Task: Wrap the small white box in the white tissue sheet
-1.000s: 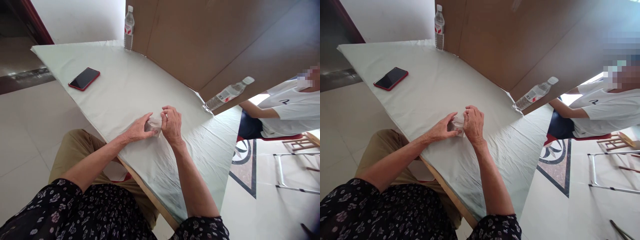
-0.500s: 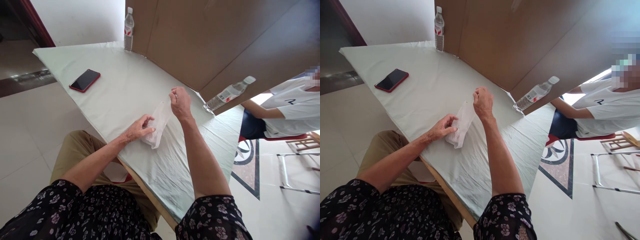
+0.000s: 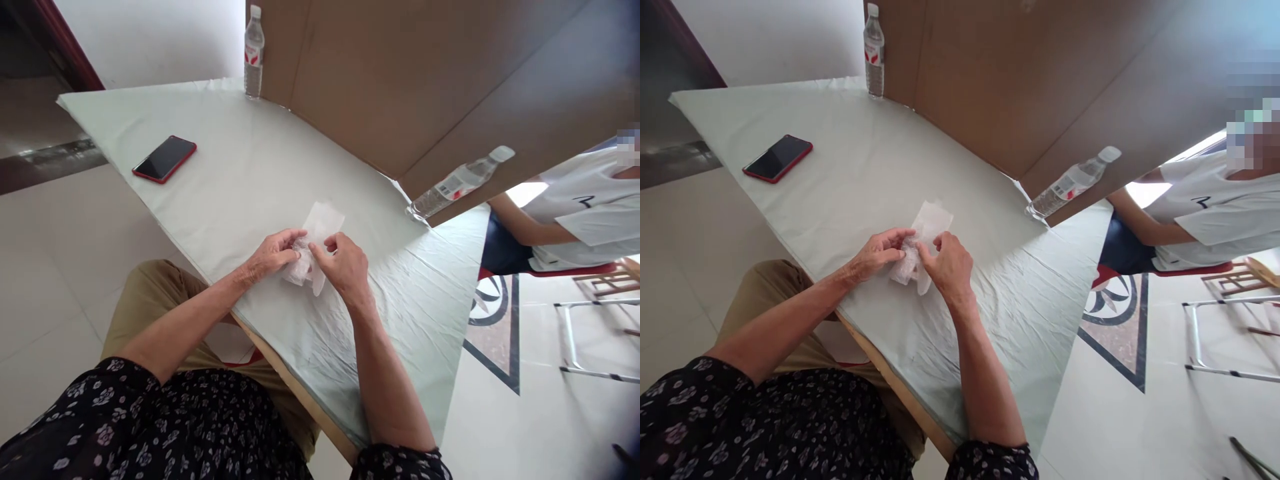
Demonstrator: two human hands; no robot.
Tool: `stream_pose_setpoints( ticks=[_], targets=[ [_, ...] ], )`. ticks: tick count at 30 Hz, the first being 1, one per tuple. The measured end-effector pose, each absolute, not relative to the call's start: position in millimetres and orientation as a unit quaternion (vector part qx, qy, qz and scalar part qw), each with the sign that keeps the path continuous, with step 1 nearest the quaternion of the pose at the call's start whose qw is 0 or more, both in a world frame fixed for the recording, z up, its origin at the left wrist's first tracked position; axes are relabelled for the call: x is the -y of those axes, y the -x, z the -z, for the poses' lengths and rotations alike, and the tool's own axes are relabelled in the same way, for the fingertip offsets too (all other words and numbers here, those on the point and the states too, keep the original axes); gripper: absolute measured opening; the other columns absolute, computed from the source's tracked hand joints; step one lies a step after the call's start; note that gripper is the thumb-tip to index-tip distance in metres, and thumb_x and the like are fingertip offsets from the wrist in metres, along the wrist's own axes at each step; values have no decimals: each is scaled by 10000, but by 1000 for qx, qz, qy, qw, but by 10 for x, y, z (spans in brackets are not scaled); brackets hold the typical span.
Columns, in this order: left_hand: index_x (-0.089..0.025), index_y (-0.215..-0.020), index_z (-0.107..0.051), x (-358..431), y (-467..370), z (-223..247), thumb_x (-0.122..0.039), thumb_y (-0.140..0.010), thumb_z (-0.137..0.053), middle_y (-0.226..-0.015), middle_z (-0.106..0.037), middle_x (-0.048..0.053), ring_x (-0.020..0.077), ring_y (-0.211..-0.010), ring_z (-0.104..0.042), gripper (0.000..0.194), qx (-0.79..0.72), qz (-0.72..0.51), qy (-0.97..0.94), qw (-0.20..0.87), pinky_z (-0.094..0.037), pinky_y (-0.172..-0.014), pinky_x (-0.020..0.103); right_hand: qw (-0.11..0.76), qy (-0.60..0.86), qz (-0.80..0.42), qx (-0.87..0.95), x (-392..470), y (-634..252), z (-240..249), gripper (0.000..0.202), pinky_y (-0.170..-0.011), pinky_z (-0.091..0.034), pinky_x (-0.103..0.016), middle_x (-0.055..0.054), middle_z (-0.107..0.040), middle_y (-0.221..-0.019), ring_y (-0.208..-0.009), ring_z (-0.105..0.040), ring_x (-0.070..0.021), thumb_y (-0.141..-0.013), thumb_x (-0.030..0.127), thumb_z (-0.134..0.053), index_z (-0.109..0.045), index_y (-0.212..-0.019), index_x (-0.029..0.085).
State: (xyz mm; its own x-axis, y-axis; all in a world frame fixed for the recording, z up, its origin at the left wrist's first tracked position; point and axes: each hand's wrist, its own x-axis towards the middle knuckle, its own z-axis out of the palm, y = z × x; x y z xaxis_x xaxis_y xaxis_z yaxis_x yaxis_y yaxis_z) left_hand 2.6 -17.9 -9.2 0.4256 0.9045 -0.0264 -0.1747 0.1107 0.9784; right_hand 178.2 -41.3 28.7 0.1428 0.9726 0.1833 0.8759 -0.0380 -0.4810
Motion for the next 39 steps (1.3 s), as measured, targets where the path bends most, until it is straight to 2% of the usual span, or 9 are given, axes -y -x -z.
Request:
stream_pose_setpoints(
  ticks=[2,5,11,17,23,29,32,35,39],
  targets=[
    [-110,-1278,-605,171,-25,111,-260,-692,-660,-1149,-717,119,246,-1016,-680,607,-344,-427,-511,663,-542,-892,377,235,717,-98,648,380,-1821,-281,183,-651,-344,-312,-34,-684,-734,-679,-567,-185,-840,344,-558,-569,-706,221],
    [-128,-1193,-641,143,-18,149,-293,-728,-659,-1129,-714,119,245,-1051,-672,494,-378,-454,-529,609,-530,-931,383,299,703,-135,631,337,-1949,-283,182,-665,-377,-319,-20,-656,-666,-634,-559,-175,-833,286,-496,-574,-681,225],
    [-177,-906,-665,147,-31,200,-411,-711,-784,-1287,-600,154,300,-1264,-562,327,-459,-468,-682,324,-495,-1015,412,422,629,-294,582,370,-2063,-245,190,-716,-461,-320,1,-657,-690,-662,-598,-163,-820,361,-543,-611,-719,215],
    [-198,-730,-594,109,-37,243,-188,-767,-632,-1058,-691,83,214,-994,-660,54,-514,-448,-674,285,-537,-906,370,465,600,-274,591,374,-2036,-234,183,-782,-474,-328,-1,-666,-740,-739,-613,-164,-841,370,-553,-633,-782,217],
    [-217,-611,-499,18,98,238,-120,-722,-588,-923,-718,57,245,-1003,-642,172,-599,-483,-605,208,-481,-995,439,513,633,-230,531,263,-2256,-91,191,-746,-472,-323,13,-621,-668,-680,-584,-152,-842,367,-554,-611,-749,210],
    [-222,-651,-519,-38,113,314,-161,-744,-596,-929,-665,90,307,-1027,-580,135,-663,-409,-605,166,-457,-972,507,482,684,-265,480,166,-2428,179,176,-650,-446,-325,52,-558,-563,-555,-531,-153,-770,333,-563,-609,-881,203],
    [-224,-784,-569,-35,127,325,-161,-729,-577,-928,-638,86,296,-976,-576,84,-660,-430,-596,154,-466,-951,505,486,697,-215,482,156,-2462,186,237,-717,-475,-348,19,-617,-657,-629,-575,-165,-749,318,-578,-616,-944,188],
    [-214,-967,-589,46,130,269,-203,-779,-547,-1020,-650,96,282,-1014,-587,193,-589,-504,-621,117,-476,-957,474,514,684,-150,496,181,-2434,87,248,-780,-500,-361,-41,-681,-844,-723,-602,-166,-765,331,-576,-633,-957,185],
    [-201,-1189,-590,209,49,180,-297,-904,-494,-1225,-673,112,283,-1239,-561,316,-420,-507,-750,64,-398,-1092,459,487,639,-179,567,259,-2293,-85,291,-785,-517,-367,-59,-716,-913,-776,-625,-180,-820,442,-611,-670,-973,201]
  ],
)
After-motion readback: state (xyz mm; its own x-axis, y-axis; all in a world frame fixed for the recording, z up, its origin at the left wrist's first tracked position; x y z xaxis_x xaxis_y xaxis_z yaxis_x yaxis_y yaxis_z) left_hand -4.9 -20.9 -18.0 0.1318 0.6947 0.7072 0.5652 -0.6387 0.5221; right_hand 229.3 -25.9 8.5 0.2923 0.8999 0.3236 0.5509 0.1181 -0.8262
